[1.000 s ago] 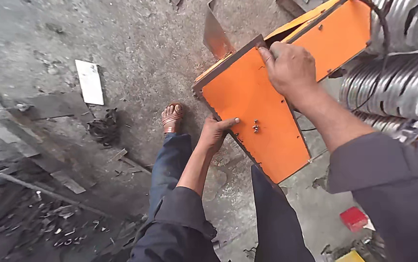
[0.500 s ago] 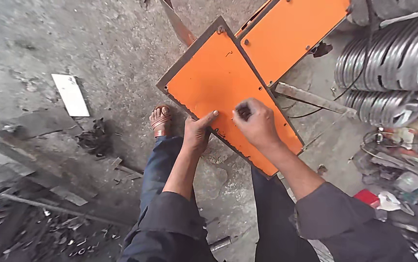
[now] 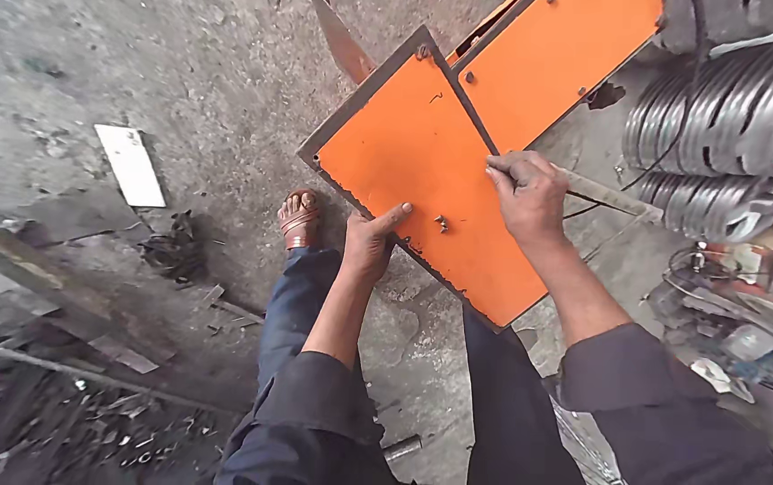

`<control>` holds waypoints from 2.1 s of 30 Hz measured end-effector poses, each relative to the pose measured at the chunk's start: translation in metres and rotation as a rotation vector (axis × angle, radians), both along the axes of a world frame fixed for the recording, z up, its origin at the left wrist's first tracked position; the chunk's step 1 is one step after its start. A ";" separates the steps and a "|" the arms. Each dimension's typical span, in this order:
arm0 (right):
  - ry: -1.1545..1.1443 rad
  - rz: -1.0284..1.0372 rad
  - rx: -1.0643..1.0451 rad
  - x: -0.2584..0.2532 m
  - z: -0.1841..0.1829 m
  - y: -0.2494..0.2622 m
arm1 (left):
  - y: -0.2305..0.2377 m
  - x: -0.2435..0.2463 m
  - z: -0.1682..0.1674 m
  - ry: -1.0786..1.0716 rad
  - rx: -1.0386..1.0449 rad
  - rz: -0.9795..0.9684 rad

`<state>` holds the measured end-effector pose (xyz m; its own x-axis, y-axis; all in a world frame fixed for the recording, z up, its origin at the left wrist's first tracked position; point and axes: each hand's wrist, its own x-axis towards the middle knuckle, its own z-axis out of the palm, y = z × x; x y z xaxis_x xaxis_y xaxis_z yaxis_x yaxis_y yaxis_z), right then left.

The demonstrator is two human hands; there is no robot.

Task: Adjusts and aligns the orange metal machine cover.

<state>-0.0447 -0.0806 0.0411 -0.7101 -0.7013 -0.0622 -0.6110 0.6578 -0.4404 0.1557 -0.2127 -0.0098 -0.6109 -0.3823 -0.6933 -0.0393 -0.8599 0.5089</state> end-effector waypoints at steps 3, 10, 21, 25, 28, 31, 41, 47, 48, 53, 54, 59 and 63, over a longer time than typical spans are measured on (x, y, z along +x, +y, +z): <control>0.038 0.105 0.075 -0.003 0.005 0.000 | 0.000 0.001 0.003 -0.014 0.012 -0.015; 0.034 0.190 0.219 -0.008 0.015 -0.006 | -0.001 0.000 0.005 -0.032 -0.004 -0.009; 0.060 0.227 0.306 -0.016 0.015 -0.012 | -0.002 0.000 0.010 -0.058 -0.006 -0.024; 0.057 0.240 0.342 -0.016 0.016 -0.015 | 0.001 -0.001 0.010 -0.077 -0.048 -0.013; 0.047 0.212 0.323 -0.015 0.015 -0.013 | 0.004 -0.004 0.011 -0.087 -0.079 0.019; 0.034 0.159 0.234 -0.013 0.011 -0.005 | 0.007 -0.004 0.011 -0.092 -0.084 0.042; -0.069 0.093 0.108 -0.018 0.012 -0.006 | 0.002 -0.009 0.002 -0.093 -0.075 0.054; -0.111 0.066 0.150 -0.024 0.016 -0.008 | 0.000 -0.008 -0.002 -0.076 -0.071 0.053; -0.116 0.075 0.157 -0.025 0.017 -0.009 | 0.000 -0.008 -0.002 -0.074 -0.069 0.051; -0.106 0.188 0.336 -0.029 0.030 -0.018 | 0.001 -0.002 0.013 -0.120 -0.099 -0.046; -0.103 0.201 0.364 -0.030 0.031 -0.020 | 0.001 -0.003 0.014 -0.121 -0.100 -0.046; -0.138 0.314 0.490 -0.035 0.035 -0.032 | 0.000 -0.003 0.013 -0.122 -0.090 -0.047; -0.121 0.378 0.435 -0.038 0.032 -0.028 | 0.001 -0.002 0.012 -0.108 -0.091 -0.041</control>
<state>-0.0832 -0.1090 0.0732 -0.3854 -0.7966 -0.4657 -0.8009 0.5394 -0.2600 0.1532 -0.2119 0.0020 -0.5508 -0.4229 -0.7196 -0.1322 -0.8070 0.5755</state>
